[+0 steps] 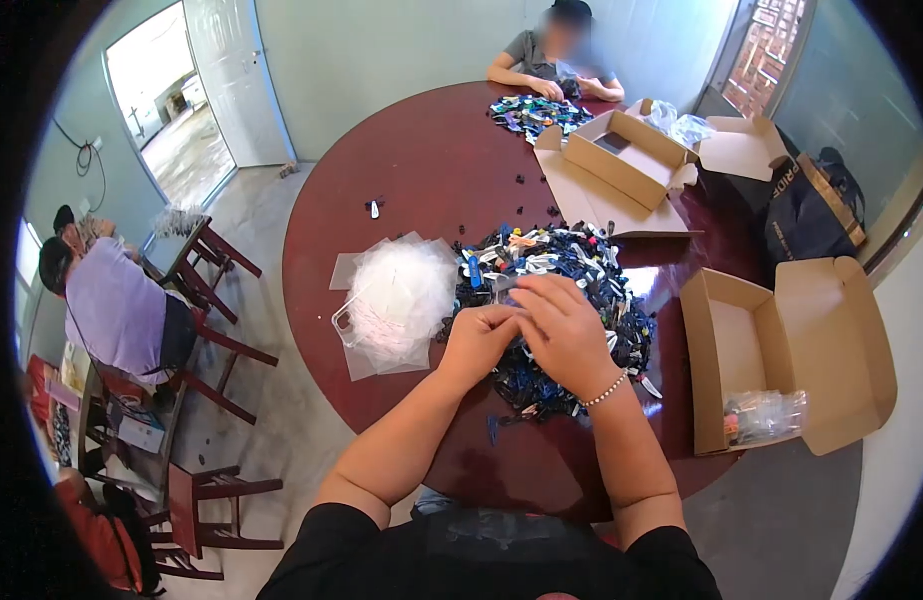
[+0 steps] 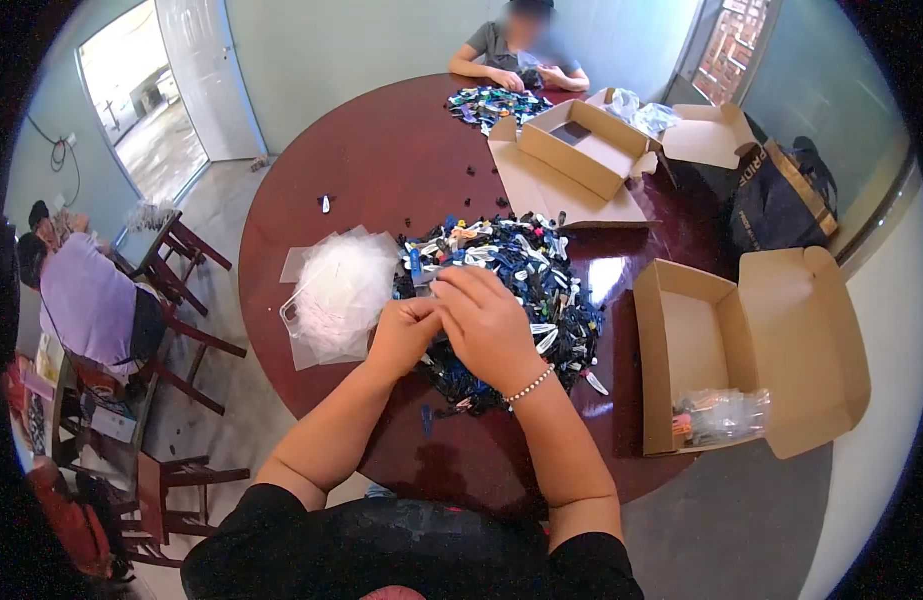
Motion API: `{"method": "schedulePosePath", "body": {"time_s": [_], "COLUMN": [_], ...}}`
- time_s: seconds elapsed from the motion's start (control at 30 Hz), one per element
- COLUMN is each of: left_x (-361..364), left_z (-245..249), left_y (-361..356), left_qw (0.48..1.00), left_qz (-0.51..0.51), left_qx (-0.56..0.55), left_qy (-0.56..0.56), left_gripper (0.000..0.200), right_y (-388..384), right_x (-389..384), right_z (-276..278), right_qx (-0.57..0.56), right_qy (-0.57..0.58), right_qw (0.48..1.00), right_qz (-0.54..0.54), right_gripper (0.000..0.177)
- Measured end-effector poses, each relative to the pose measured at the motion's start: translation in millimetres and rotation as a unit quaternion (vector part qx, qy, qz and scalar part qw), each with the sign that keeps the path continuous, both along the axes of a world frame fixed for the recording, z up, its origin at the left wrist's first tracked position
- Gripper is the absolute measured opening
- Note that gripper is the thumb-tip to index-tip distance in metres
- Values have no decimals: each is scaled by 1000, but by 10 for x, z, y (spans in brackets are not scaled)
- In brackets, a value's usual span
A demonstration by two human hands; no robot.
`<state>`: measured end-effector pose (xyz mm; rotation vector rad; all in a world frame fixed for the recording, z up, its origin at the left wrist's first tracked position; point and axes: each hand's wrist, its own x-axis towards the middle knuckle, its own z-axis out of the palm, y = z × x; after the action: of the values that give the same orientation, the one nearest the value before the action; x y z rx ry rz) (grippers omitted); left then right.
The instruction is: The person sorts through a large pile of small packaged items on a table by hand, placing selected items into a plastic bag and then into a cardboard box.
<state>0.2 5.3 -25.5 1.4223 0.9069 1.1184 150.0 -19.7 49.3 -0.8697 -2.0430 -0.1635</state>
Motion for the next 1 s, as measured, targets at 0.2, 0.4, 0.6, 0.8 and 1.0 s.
{"method": "schedulePosePath", "body": {"time_s": [0.2,0.4,0.6,0.8,1.0], "left_x": [10,5,40,42,8], "left_z": [118,131,228,222,154], "left_y": [-75,-71,-119,-160,-127], "left_qw": [971,945,946,964,979], "left_qz": [58,52,26,20,-2], "left_qx": [200,289,292,174,123], "left_qy": [113,144,137,200,160], "left_gripper": [9,10,10,14,14], "right_y": [-50,-136,-149,-164,-169], "right_x": [73,239,304,337,384], "right_z": [16,118,122,168,204], "right_qx": [-22,-75,-75,-34,-89], "right_qy": [-70,-108,-97,-70,-30], "right_qw": [997,991,992,995,995], "right_qz": [-31,-27,-25,-55,-41], "right_gripper": [30,20,11,12,9]}}
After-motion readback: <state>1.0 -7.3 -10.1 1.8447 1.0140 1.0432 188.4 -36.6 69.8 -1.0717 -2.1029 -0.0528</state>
